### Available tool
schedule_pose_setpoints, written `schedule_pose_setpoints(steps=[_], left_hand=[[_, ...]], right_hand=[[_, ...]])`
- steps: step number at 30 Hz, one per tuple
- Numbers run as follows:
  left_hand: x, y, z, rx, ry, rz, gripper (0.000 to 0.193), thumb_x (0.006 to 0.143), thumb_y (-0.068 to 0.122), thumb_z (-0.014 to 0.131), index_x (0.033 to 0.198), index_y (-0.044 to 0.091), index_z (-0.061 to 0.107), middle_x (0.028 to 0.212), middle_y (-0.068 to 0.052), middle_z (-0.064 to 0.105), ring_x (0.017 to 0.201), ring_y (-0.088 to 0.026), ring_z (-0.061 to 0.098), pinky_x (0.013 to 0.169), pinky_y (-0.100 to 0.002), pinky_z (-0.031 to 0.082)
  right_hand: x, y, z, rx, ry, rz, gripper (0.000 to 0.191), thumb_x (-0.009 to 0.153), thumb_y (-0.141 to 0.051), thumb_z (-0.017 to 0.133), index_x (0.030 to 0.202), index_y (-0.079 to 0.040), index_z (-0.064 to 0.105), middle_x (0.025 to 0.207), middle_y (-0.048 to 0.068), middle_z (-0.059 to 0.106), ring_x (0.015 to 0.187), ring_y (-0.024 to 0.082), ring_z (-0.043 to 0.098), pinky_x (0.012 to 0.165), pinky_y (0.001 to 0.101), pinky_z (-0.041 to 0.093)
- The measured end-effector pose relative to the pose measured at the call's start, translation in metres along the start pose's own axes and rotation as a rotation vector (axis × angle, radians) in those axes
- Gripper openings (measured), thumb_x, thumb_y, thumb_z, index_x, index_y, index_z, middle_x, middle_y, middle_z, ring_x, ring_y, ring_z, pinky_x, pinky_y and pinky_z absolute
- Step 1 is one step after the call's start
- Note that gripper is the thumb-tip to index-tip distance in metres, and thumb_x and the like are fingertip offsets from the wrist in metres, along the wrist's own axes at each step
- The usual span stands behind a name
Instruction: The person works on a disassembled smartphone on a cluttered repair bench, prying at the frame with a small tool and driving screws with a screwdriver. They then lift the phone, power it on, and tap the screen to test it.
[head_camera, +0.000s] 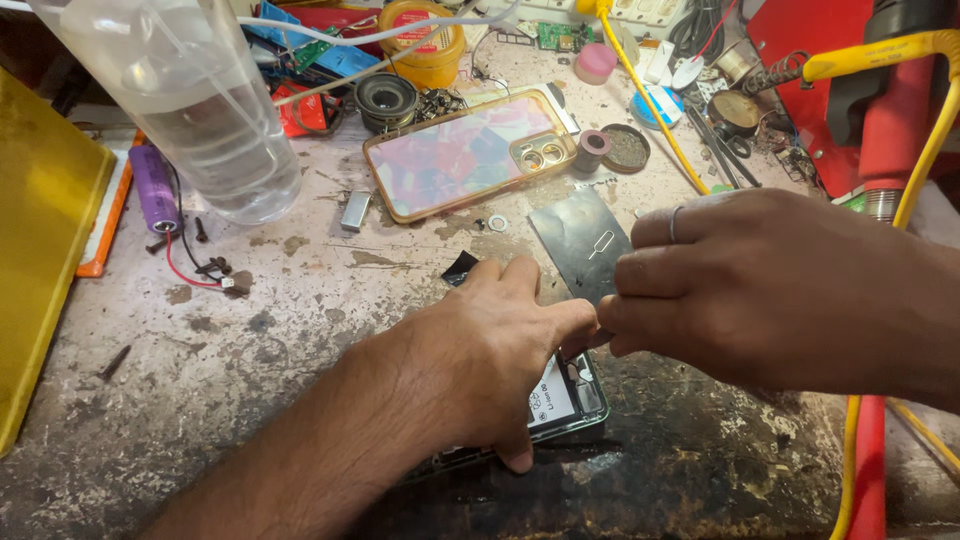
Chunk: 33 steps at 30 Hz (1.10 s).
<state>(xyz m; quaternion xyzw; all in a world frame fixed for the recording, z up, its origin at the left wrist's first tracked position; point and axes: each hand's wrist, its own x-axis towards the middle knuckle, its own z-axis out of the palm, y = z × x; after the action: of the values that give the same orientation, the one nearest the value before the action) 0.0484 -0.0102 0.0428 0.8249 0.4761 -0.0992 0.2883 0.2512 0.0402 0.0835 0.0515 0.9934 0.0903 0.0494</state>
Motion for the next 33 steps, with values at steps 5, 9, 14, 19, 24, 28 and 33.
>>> schedule_pose_setpoints(steps=[5, 9, 14, 19, 24, 28, 33], left_hand=[[0.002, -0.001, 0.002, 0.035, 0.016, 0.014, 0.102, 0.055, 0.033, 0.1, 0.142, 0.024, 0.046, 0.138, -0.016, 0.041, 0.136, -0.035, 0.038, 0.113, -0.045, 0.04], [0.004, -0.002, 0.004, 0.046, 0.015, 0.017, 0.101, 0.056, 0.033, 0.1, 0.141, 0.024, 0.047, 0.137, -0.017, 0.042, 0.135, -0.036, 0.039, 0.112, -0.045, 0.04], [0.003, -0.002, 0.005, 0.04, 0.042, 0.031, 0.105, 0.054, 0.033, 0.101, 0.142, 0.025, 0.046, 0.137, -0.016, 0.042, 0.136, -0.036, 0.038, 0.113, -0.045, 0.039], [0.005, -0.002, 0.004, 0.015, 0.036, 0.012, 0.114, 0.053, 0.032, 0.102, 0.146, 0.017, 0.039, 0.138, -0.017, 0.041, 0.136, -0.035, 0.039, 0.113, -0.042, 0.039], [0.007, -0.004, 0.006, 0.026, 0.087, 0.031, 0.118, 0.05, 0.033, 0.102, 0.137, -0.005, 0.034, 0.134, -0.017, 0.044, 0.135, -0.034, 0.038, 0.115, -0.038, 0.036], [0.009, -0.005, 0.009, 0.033, 0.085, 0.017, 0.118, 0.048, 0.034, 0.102, 0.137, -0.003, 0.034, 0.136, -0.018, 0.044, 0.137, -0.034, 0.037, 0.114, -0.038, 0.037], [0.011, -0.005, 0.009, 0.058, 0.066, 0.011, 0.127, 0.05, 0.037, 0.103, 0.141, -0.009, 0.027, 0.139, -0.019, 0.041, 0.139, -0.034, 0.033, 0.115, -0.037, 0.035]], right_hand=[[0.003, 0.001, -0.001, 0.02, -0.067, 0.048, 0.027, 0.084, -0.034, 0.066, 0.101, -0.014, 0.074, 0.08, 0.001, 0.066, 0.081, 0.022, 0.067, 0.061, 0.0391, 0.055], [0.004, 0.0, -0.002, 0.032, -0.053, 0.052, 0.025, 0.086, -0.036, 0.066, 0.099, -0.015, 0.072, 0.078, 0.0, 0.065, 0.08, 0.021, 0.066, 0.059, 0.039, 0.054], [0.007, -0.005, -0.003, -0.036, 0.035, 0.029, 0.021, 0.086, -0.036, 0.066, 0.094, -0.017, 0.069, 0.08, 0.0, 0.063, 0.086, 0.023, 0.066, 0.068, 0.0386, 0.055], [0.012, -0.018, -0.006, -0.155, -0.053, -0.123, 0.026, 0.074, -0.02, 0.069, 0.095, -0.005, 0.068, 0.082, 0.003, 0.061, 0.083, 0.024, 0.064, 0.07, 0.0398, 0.055], [0.018, -0.022, -0.01, -0.212, 0.066, -0.209, 0.027, 0.072, -0.02, 0.067, 0.092, -0.002, 0.066, 0.086, 0.004, 0.059, 0.086, 0.023, 0.062, 0.079, 0.0379, 0.056], [0.023, -0.021, -0.011, -0.173, -0.038, -0.161, 0.018, 0.071, -0.02, 0.069, 0.08, -0.005, 0.064, 0.081, 0.004, 0.06, 0.082, 0.025, 0.062, 0.073, 0.0397, 0.055], [0.027, -0.021, -0.012, -0.138, -0.106, -0.184, 0.016, 0.07, -0.019, 0.069, 0.073, -0.005, 0.063, 0.076, 0.005, 0.06, 0.081, 0.026, 0.062, 0.072, 0.0417, 0.055]])
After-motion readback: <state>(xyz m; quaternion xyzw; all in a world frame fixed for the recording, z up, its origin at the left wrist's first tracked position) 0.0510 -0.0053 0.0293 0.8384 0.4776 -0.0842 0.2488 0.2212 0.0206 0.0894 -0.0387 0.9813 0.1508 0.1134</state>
